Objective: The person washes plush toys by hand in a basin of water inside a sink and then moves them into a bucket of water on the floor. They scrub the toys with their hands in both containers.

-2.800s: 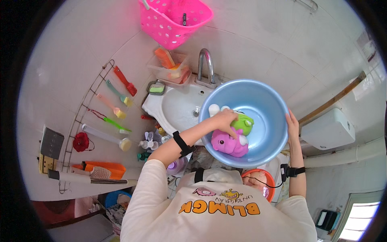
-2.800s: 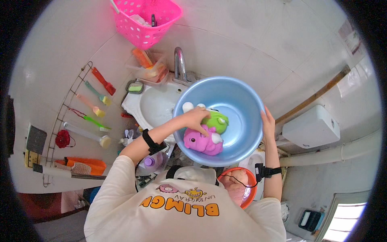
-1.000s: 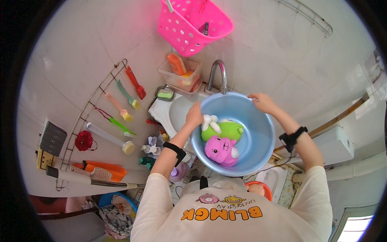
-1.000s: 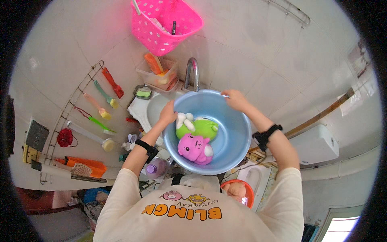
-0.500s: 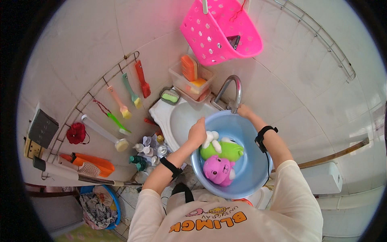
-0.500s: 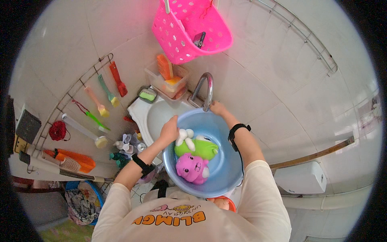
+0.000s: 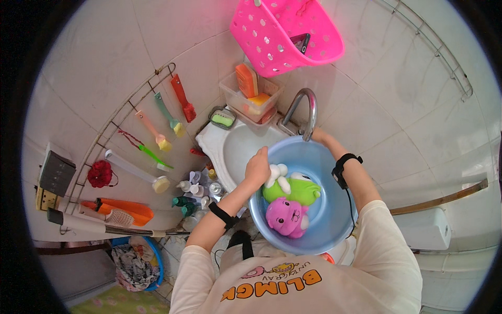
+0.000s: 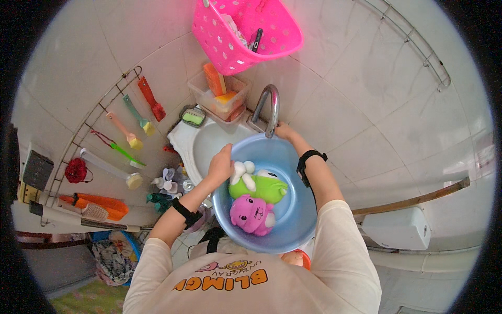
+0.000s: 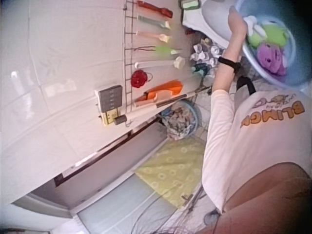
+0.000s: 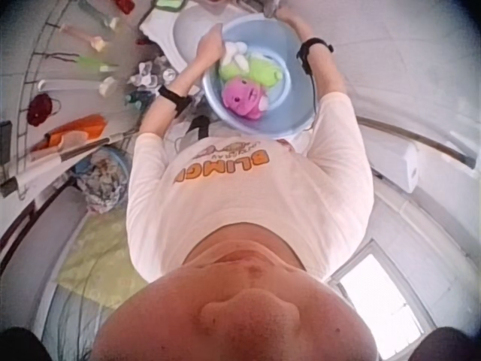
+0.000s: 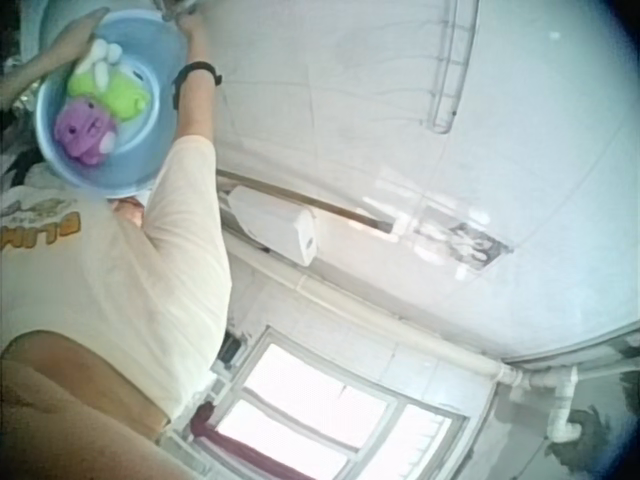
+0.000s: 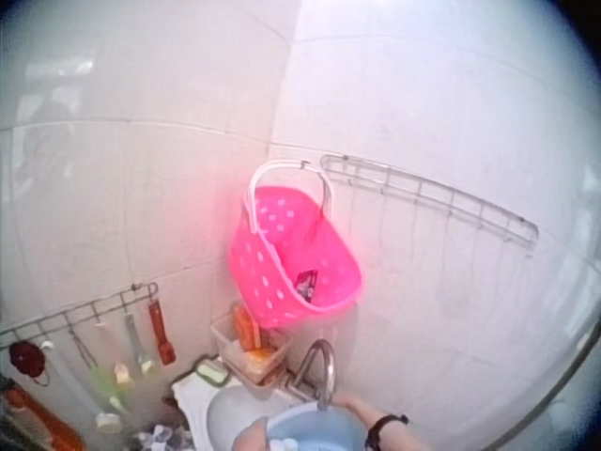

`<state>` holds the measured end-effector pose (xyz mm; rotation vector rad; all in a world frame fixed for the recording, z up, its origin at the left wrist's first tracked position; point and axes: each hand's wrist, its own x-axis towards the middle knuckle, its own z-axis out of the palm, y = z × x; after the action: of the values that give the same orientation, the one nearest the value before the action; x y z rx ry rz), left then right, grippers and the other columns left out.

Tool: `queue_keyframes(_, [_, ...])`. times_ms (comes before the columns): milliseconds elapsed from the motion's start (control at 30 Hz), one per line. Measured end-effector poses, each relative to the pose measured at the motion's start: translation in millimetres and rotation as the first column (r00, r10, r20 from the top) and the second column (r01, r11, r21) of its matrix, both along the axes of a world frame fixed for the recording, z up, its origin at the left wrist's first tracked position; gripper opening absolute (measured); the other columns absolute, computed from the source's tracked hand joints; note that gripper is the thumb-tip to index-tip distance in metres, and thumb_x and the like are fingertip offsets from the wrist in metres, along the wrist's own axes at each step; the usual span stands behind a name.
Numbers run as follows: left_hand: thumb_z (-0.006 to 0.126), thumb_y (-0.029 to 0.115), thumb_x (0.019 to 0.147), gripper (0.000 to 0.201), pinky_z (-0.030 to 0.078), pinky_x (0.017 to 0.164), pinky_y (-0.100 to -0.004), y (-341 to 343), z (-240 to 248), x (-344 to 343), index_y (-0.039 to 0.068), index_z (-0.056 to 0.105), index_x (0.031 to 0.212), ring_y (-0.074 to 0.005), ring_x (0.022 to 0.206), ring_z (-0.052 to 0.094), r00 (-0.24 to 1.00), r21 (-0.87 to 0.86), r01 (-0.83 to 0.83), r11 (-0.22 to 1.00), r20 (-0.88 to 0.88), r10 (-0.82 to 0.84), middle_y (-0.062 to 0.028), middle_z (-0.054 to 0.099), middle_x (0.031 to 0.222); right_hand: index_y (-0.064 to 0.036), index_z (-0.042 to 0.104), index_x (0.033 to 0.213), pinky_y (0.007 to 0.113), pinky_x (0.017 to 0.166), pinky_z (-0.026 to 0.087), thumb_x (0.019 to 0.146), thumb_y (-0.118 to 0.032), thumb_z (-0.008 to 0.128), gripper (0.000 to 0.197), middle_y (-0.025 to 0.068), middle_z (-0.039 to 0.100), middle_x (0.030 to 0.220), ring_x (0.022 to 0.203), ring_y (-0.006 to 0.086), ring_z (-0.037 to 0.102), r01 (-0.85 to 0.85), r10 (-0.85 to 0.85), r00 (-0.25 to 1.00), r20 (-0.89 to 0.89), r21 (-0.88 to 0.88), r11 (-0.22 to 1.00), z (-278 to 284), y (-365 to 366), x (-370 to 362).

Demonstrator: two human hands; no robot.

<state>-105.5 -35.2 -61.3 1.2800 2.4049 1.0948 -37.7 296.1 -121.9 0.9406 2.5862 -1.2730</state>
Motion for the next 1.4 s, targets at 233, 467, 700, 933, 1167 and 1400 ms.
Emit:
queue_keyframes(233, [0.058,0.001,0.07,0.047,0.045,0.077,-0.0476,0,-2,0,-0.001,0.043,0.115,-0.0425,0.089,0.056,0.999,-0.003,-0.001,1.0,0.049,0.001,-0.0252,0.056,0.101,-0.0037,0.056,0.117,0.036,0.09,0.042,0.075,-0.041,0.06,0.056,0.018,0.059,0.114,0.105,0.0301,0.056,-0.058,0.05,0.997,0.055,0.14,0.988,41,-25,9])
queue_keyframes(467, [0.054,-0.002,0.071,0.04,0.046,0.074,-0.0474,3,1,5,0.0,0.044,0.11,-0.0406,0.085,0.057,1.0,0.03,0.012,0.999,-0.002,-0.012,-0.0227,0.056,0.099,-0.0036,0.058,0.114,0.037,0.088,0.043,0.076,-0.042,0.058,0.054,0.02,0.059,0.112,0.104,0.0328,0.057,-0.015,0.001,0.998,0.057,0.237,0.972,30,-14,14])
queue_keyframes(700, [0.055,-0.002,0.071,0.039,0.046,0.073,-0.0473,1,1,3,0.0,0.044,0.108,-0.0402,0.084,0.058,1.0,0.024,0.014,1.0,-0.011,-0.014,-0.0223,0.056,0.098,-0.0043,0.059,0.112,0.037,0.088,0.044,0.075,-0.037,0.059,0.049,0.0201,0.06,0.111,0.103,0.0329,0.057,-0.013,-0.017,0.991,0.13,0.23,0.973,46,-27,11])
queue_keyframes(933, [0.055,-0.001,0.071,0.037,0.046,0.072,-0.0474,0,0,2,0.0,0.044,0.106,-0.0398,0.084,0.057,1.0,0.029,0.015,0.999,-0.017,-0.015,-0.0219,0.055,0.097,-0.0065,0.06,0.111,0.037,0.088,0.044,0.076,-0.037,0.057,0.047,0.02,0.06,0.11,0.102,0.0333,0.057,-0.008,-0.027,0.988,0.152,0.226,0.974,57,-36,11])
queue_keyframes(1167, [0.054,-0.002,0.071,0.036,0.046,0.073,-0.0473,5,0,3,0.001,0.044,0.105,-0.0402,0.084,0.057,1.0,0.026,0.025,0.999,-0.011,-0.025,-0.0219,0.055,0.097,-0.012,0.06,0.114,0.038,0.088,0.044,0.077,-0.042,0.055,0.048,0.0182,0.06,0.112,0.103,0.0344,0.056,-0.006,-0.026,0.993,0.115,0.263,0.965,47,-23,14])
queue_keyframes(1400, [0.058,0.004,0.07,0.043,0.044,0.078,-0.0475,5,0,3,0.0,0.044,0.111,-0.0424,0.09,0.055,1.0,0.005,0.029,1.0,0.006,-0.029,-0.0241,0.055,0.101,0.0023,0.056,0.114,0.038,0.09,0.043,0.077,-0.048,0.057,0.062,0.0254,0.057,0.111,0.104,0.0353,0.056,0.106,-0.132,0.99,0.056,0.342,0.934,73,-32,23])
